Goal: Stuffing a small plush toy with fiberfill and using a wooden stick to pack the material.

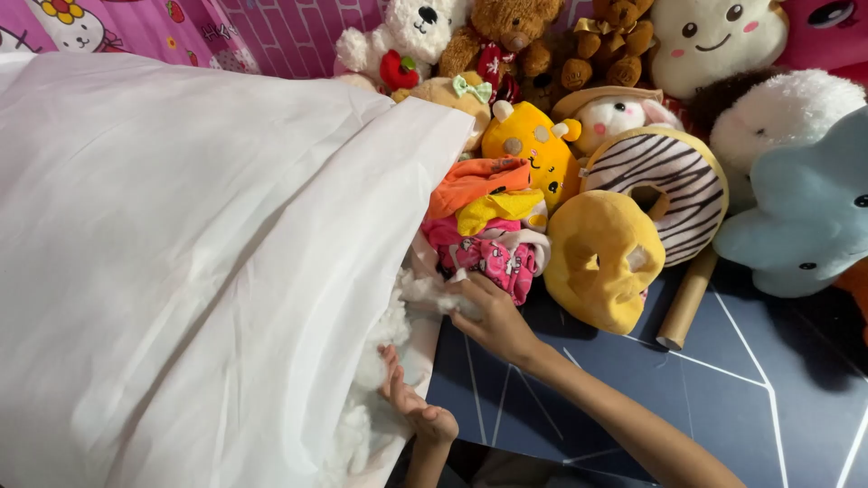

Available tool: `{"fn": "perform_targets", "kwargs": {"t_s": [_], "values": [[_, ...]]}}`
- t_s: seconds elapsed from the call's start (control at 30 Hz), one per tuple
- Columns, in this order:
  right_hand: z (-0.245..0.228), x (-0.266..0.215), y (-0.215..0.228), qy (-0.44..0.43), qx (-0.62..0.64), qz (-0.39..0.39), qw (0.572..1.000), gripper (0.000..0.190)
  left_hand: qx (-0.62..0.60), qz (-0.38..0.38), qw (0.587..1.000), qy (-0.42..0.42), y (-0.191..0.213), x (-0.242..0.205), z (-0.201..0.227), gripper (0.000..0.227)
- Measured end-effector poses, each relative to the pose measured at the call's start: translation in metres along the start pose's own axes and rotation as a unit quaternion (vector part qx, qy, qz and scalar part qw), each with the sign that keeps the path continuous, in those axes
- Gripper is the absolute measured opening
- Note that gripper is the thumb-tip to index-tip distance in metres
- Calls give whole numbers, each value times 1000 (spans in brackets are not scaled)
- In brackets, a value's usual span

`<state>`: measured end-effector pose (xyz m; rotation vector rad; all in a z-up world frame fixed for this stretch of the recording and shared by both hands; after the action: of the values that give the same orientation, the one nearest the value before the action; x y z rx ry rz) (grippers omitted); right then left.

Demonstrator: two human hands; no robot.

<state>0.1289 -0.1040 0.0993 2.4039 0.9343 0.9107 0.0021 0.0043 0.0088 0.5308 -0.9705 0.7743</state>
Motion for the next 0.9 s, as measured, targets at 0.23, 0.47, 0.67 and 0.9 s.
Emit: {"fn": "perform_targets", "kwargs": {"t_s": [0.23, 0.47, 0.67, 0.9], "values": [[-22, 6, -2, 70, -213, 57, 973, 36, 16, -13, 999, 26, 1, -36, -25, 65], [-14, 25, -59, 174, -129, -59, 975, 60, -12, 15, 1000, 4, -1, -61, -50, 70], [8, 55, -109, 97, -158, -85, 979, 73, -41, 35, 998, 37, -2, -63, -53, 71], [13, 48, -107, 105, -55, -11, 993, 44, -50, 25, 998, 36, -1, -65, -52, 73]]}}
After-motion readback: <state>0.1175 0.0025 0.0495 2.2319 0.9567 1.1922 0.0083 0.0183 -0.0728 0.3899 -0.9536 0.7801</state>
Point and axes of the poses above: each hand's wrist, its own x-axis towards the middle knuckle, its own y-axis out of the back of the hand, z = x × y, the point moved 1 cm from there along x, towards the middle knuckle, and after that the axes turned 9 degrees about -z, right-handed, at the moved point
